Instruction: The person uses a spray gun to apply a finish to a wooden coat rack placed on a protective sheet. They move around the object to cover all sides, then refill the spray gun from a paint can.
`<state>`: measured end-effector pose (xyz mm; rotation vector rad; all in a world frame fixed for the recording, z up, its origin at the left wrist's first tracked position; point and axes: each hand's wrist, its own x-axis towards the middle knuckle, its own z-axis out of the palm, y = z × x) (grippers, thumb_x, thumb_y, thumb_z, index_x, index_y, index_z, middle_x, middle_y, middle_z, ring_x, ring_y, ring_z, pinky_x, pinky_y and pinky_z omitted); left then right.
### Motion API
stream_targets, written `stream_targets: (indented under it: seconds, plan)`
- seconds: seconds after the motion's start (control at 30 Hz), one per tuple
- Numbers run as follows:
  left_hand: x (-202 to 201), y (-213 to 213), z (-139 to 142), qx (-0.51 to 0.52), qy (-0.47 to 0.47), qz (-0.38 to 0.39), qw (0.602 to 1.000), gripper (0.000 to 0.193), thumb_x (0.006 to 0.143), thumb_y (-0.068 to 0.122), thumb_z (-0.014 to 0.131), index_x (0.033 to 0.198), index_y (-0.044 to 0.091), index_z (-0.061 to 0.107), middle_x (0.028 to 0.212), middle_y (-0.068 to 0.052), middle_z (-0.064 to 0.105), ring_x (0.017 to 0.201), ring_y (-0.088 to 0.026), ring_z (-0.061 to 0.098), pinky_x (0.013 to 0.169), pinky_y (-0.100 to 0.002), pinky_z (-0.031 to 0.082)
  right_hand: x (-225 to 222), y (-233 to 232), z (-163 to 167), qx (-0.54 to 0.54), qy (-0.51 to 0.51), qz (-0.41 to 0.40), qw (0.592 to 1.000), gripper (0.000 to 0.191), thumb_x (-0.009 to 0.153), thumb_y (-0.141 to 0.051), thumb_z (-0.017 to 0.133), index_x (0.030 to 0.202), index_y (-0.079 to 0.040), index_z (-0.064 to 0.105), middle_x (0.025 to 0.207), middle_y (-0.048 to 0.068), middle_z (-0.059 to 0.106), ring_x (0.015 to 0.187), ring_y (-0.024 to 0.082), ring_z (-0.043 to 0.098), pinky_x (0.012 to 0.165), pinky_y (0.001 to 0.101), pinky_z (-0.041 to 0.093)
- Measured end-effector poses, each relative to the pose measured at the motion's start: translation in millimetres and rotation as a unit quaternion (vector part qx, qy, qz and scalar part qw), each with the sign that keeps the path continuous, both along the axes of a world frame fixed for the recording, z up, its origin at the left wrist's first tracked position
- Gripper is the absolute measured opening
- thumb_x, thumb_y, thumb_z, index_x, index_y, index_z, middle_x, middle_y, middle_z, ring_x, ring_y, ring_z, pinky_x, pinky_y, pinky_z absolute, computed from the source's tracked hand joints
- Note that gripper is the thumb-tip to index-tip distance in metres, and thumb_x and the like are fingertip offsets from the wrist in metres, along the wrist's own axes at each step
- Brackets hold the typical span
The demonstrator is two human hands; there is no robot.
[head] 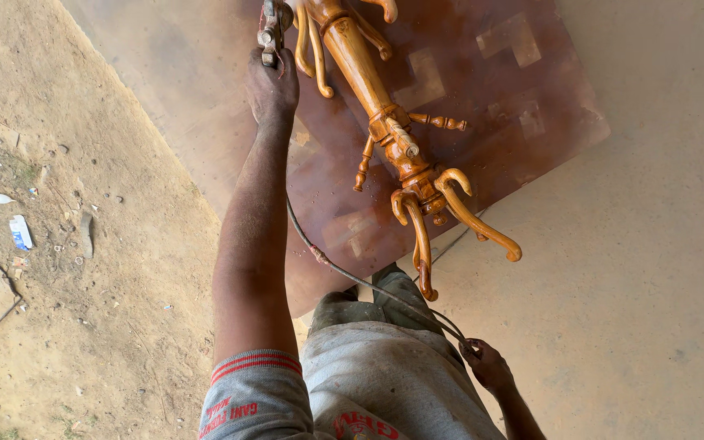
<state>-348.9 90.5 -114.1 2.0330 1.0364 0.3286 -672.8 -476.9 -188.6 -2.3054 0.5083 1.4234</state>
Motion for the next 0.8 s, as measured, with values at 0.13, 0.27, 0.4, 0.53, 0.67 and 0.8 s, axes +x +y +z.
stream_targets:
  seconds: [0.13, 0.27, 0.4, 0.53, 0.67, 0.8]
  plan:
    - [1, 1, -1, -0.003, -0.046, -0.001, 0.999, 0.037, 0.092, 0.033, 0.061, 0.115, 0.004, 0.065, 0.099, -0.017, 0.075, 0.095, -0.031, 0.074, 0.085, -0.046, 0.055, 4, -1, -1, 0.01, -0.007, 0.006, 1.0, 0.065, 0.09, -0.059, 0.065, 0.135, -0.013, 0.066, 0.121, 0.015, 0.078, 0.115, 0.027, 0.074, 0.1, 0.0384, 0.055]
    - [-8, 11, -5, 0.006, -0.038, 0.025, 0.999, 0.034, 0.093, 0.033, 0.062, 0.108, 0.003, 0.066, 0.096, -0.018, 0.074, 0.092, -0.033, 0.072, 0.083, -0.046, 0.054, 10, -3, -1, -0.002, 0.0, 0.004, 1.0, 0.069, 0.088, -0.063, 0.062, 0.137, -0.014, 0.065, 0.122, 0.016, 0.079, 0.117, 0.028, 0.074, 0.101, 0.041, 0.055]
    - [-33, 25, -10, -0.003, -0.014, 0.054, 0.998, 0.033, 0.094, 0.034, 0.059, 0.102, 0.002, 0.067, 0.092, -0.017, 0.073, 0.086, -0.031, 0.073, 0.078, -0.045, 0.054, 10, -5, -2, -0.005, 0.01, 0.009, 1.0, 0.074, 0.088, -0.068, 0.06, 0.138, -0.014, 0.064, 0.125, 0.016, 0.077, 0.118, 0.029, 0.072, 0.102, 0.0438, 0.054]
    - [-69, 35, -21, -0.046, -0.003, 0.041, 0.998, 0.032, 0.094, 0.031, 0.057, 0.099, 0.0, 0.064, 0.083, -0.017, 0.072, 0.078, -0.028, 0.073, 0.073, -0.043, 0.055, 5, -4, -4, -0.016, 0.019, 0.024, 0.999, 0.075, 0.087, -0.069, 0.06, 0.139, -0.015, 0.064, 0.125, 0.016, 0.076, 0.118, 0.029, 0.072, 0.102, 0.0442, 0.054]
    - [-111, 34, -37, -0.087, 0.034, 0.021, 0.995, 0.03, 0.092, 0.031, 0.058, 0.099, 0.002, 0.063, 0.077, -0.014, 0.069, 0.066, -0.024, 0.07, 0.065, -0.041, 0.055, -2, -3, -7, -0.035, 0.032, 0.043, 0.998, 0.074, 0.086, -0.068, 0.062, 0.138, -0.016, 0.065, 0.123, 0.015, 0.077, 0.113, 0.028, 0.075, 0.098, 0.0427, 0.057]
    - [-158, 27, -53, -0.15, 0.043, 0.003, 0.988, 0.027, 0.092, 0.028, 0.057, 0.097, 0.002, 0.063, 0.07, -0.012, 0.065, 0.057, -0.022, 0.066, 0.056, -0.04, 0.053, -13, -3, -8, -0.035, 0.016, 0.062, 0.997, 0.072, 0.086, -0.066, 0.063, 0.136, -0.014, 0.067, 0.123, 0.014, 0.078, 0.112, 0.027, 0.075, 0.097, 0.0405, 0.057]
